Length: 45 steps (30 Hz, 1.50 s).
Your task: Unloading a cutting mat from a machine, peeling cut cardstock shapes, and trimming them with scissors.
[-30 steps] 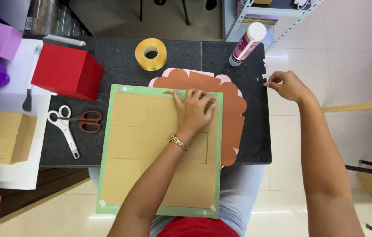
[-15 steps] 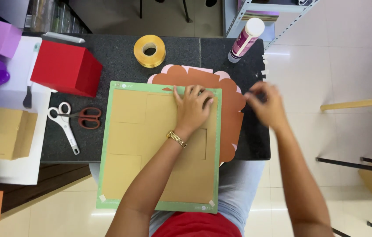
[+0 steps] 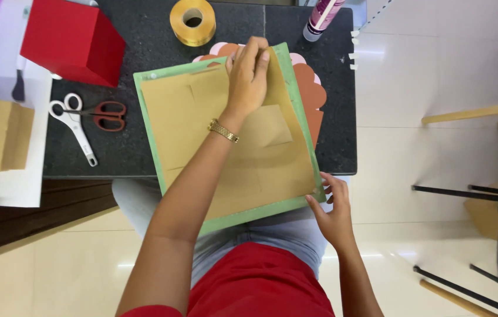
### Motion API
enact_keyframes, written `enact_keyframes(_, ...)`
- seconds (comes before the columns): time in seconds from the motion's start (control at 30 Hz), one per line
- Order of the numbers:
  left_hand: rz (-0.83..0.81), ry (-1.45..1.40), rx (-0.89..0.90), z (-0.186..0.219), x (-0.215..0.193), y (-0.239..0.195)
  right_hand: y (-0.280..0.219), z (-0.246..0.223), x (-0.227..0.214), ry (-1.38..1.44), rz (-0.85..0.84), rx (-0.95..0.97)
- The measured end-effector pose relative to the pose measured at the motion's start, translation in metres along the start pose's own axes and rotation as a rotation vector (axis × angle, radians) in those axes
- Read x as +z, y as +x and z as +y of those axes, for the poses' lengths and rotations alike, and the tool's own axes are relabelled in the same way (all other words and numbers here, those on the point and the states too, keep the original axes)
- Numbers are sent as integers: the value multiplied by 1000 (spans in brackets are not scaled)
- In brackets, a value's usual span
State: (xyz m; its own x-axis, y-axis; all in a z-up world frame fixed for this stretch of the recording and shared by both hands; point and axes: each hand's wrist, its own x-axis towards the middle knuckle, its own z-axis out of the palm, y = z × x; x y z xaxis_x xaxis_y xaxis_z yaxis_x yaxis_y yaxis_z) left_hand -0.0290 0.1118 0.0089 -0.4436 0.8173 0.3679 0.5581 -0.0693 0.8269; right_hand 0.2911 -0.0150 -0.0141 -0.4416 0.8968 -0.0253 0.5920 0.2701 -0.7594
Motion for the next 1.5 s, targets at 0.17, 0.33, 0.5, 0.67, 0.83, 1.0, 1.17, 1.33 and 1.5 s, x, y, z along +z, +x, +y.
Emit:
enact_keyframes(0.17, 17, -54, 34, 5, -6, -3, -9, 14, -3, 7, -20, 82)
enact_keyframes(0.33, 28, -118, 129, 8, -9, -3, -10, 24, -2, 35, 63, 20)
enact_keyframes(0.5, 76, 50, 120, 15, -5, -8, -6, 15, 3, -102, 112, -4)
enact_keyframes(0.67, -122, -332, 213, 54, 13, -51, -1, 7, 9, -104, 130, 26)
enact_keyframes(0.83, -954, 503, 897, 12, 58, -129, -1, 9, 11, -119, 211, 17)
enact_keyframes(1.0, -994, 451, 789, 19, 47, -126, -4, 5, 22, -193, 307, 9)
enact_keyframes(1.17, -920, 427, 749, 6, 48, -135, -3, 4, 30, -354, 395, -18)
enact_keyframes(1.33, -896, 361, 723, 3, 49, -136, -4, 7, 34, -559, 402, 22)
enact_keyframes(1.5, -871, 359, 737, 4, 46, -136, -3, -2, 32, -411, 334, 79)
